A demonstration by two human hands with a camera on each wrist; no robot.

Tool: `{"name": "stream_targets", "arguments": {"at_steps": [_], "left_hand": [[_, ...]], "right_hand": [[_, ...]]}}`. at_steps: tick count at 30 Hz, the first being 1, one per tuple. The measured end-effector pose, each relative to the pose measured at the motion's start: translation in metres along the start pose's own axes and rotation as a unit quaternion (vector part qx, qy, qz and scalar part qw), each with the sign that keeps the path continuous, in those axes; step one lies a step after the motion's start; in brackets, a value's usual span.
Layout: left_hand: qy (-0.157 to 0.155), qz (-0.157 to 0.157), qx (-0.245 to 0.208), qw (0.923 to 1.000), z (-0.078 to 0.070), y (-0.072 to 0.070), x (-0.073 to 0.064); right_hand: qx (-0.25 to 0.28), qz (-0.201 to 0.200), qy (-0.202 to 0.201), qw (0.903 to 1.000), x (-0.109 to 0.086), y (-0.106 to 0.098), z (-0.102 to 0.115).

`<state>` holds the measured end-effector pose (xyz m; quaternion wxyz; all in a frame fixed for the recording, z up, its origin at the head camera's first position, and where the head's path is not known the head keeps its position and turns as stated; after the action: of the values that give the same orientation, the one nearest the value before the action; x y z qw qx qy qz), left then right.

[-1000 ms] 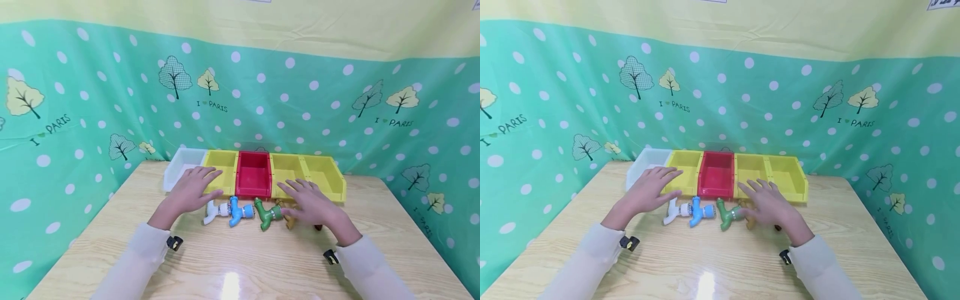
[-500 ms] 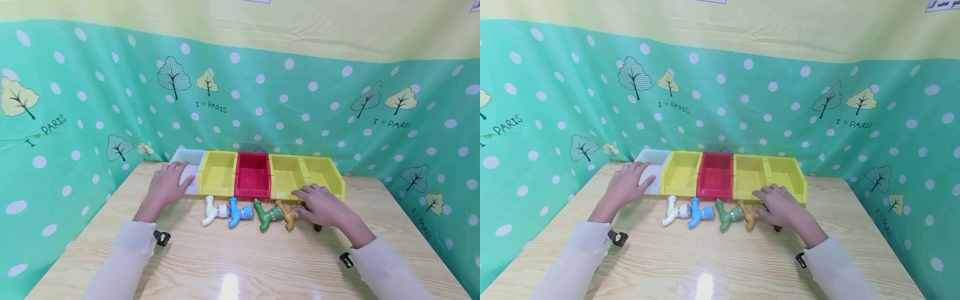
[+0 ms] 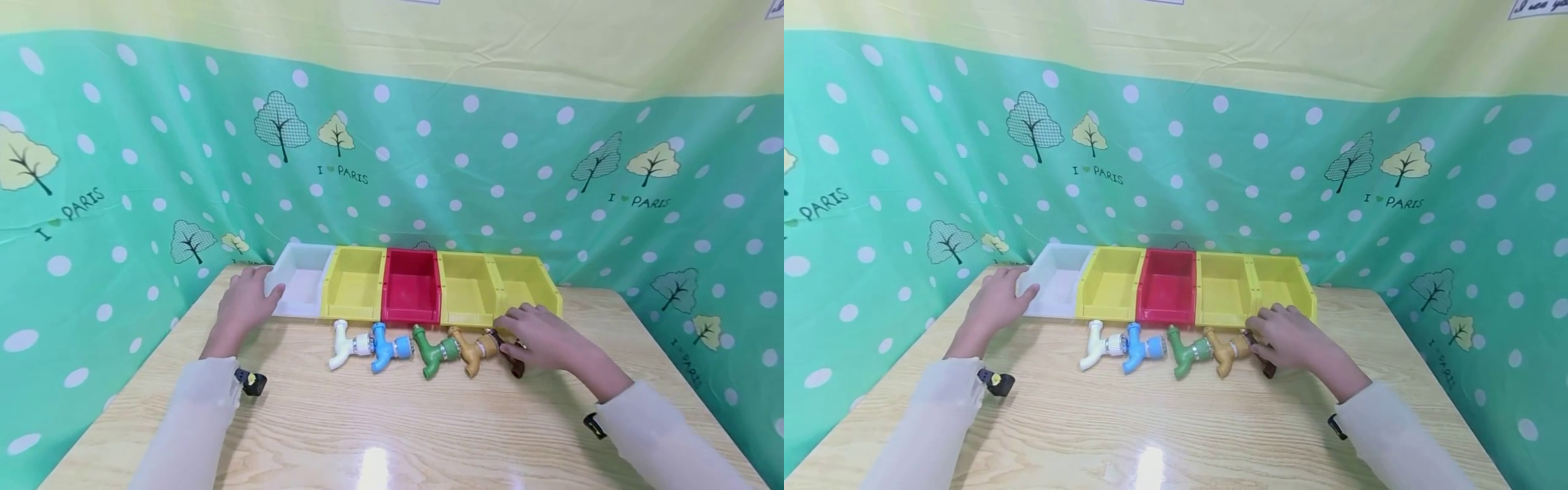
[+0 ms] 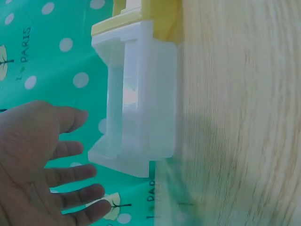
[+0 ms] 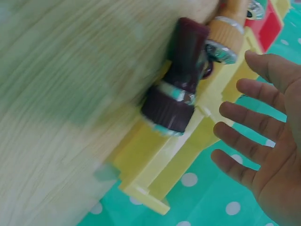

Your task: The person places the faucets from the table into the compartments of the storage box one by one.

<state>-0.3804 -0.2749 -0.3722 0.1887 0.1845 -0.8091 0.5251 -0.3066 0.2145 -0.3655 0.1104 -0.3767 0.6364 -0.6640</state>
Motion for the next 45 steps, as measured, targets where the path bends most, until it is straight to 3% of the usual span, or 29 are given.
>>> {"name": "stream_targets", "arguments": {"at_steps": [11,16,24,33,45], "left_hand": [[-0.054,0.013,-0.111,0.9923,0.028,0.007,0.007],[-0.089,0.037,-0.154,0.9833,0.038,0.010,0.006],[-0.115,0.062,-0.227,0.9650,0.045,0.016,0.003],[-0.116,0.046,-0.245,0.9615,0.050,0.020,0.003],[-0.113,0.030,-0.234,0.9652,0.049,0.020,0.003]], "right_hand": [[0.010,-0.003,-0.055,0.9984,-0.015,0.002,0.001],[0.013,0.005,-0.066,0.9978,-0.021,0.004,-0.002],[0.027,0.019,-0.099,0.9946,-0.028,0.013,-0.003],[0.052,0.048,-0.112,0.9912,-0.030,0.014,0.002],[0.066,0.070,-0.094,0.9909,-0.033,0.022,0.001]]}}
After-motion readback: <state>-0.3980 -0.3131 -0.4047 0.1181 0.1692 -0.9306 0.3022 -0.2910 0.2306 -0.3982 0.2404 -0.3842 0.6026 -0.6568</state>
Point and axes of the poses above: each hand's wrist, its own x-axis towards the middle knuckle, its own y-axis out of the palm, z = x × y, the point moved 9 cm from there along x, towards the middle knuckle, and after that the axes turned 15 degrees about -z, right-handed, at the moved point
